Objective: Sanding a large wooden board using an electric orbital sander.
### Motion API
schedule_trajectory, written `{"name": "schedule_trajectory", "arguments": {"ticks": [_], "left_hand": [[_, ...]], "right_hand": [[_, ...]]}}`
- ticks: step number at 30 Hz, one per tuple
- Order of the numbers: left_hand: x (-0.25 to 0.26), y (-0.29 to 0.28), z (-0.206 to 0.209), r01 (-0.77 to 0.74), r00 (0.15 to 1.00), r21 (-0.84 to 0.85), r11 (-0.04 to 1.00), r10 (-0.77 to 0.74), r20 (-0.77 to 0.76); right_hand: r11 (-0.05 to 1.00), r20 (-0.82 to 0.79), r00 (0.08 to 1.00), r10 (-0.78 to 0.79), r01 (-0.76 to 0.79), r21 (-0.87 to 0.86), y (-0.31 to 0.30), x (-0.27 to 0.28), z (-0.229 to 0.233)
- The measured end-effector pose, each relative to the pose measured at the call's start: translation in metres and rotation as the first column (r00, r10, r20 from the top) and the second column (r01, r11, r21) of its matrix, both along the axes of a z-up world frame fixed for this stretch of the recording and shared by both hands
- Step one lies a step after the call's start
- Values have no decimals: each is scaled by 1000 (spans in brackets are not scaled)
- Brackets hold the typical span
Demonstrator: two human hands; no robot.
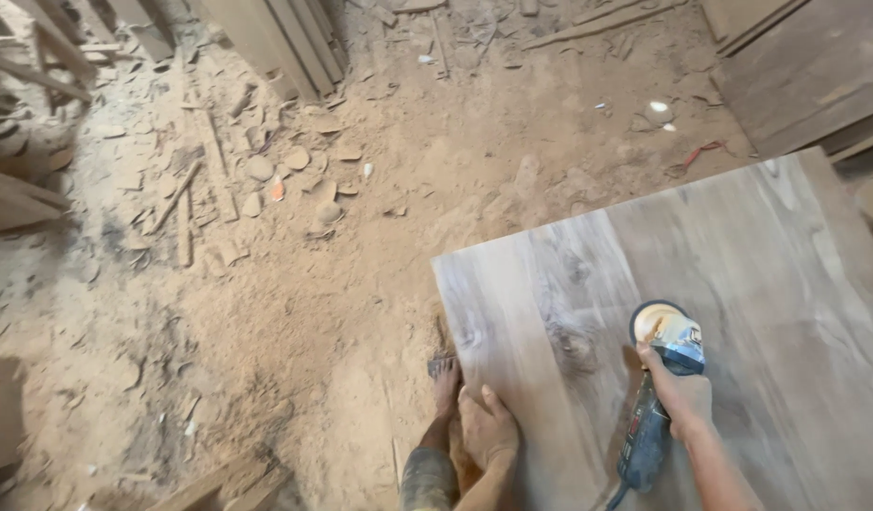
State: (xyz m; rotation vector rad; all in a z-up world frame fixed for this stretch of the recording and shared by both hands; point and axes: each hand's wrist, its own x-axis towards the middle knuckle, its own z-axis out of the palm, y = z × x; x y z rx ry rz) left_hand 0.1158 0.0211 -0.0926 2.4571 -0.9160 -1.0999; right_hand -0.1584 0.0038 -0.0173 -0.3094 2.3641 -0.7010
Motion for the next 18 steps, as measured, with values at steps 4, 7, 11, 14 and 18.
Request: {"name": "schedule_trajectory", "arguments": {"ticks": [4,7,11,14,18], "left_hand": [[33,8,-3,23,989,-126,992,-42,-144],[67,10,6,92,915,-133,987,-137,-380],[110,13,-12,-165,947,76,983,179,-265],[124,10,-28,-159,965,-69,985,141,-219],[121,-19,24,30,992,-181,983,-52,-117]], "right_hand": [[998,246,969,-3,20,-64,9,63,11],[987,258,953,158,-145,-69,25,108,-13],[819,100,814,572,-573,-17,35,175,-26],[735,39,740,672,-672,88,40,204,-17],[700,49,707,705,-705,112,41,212,6]]}}
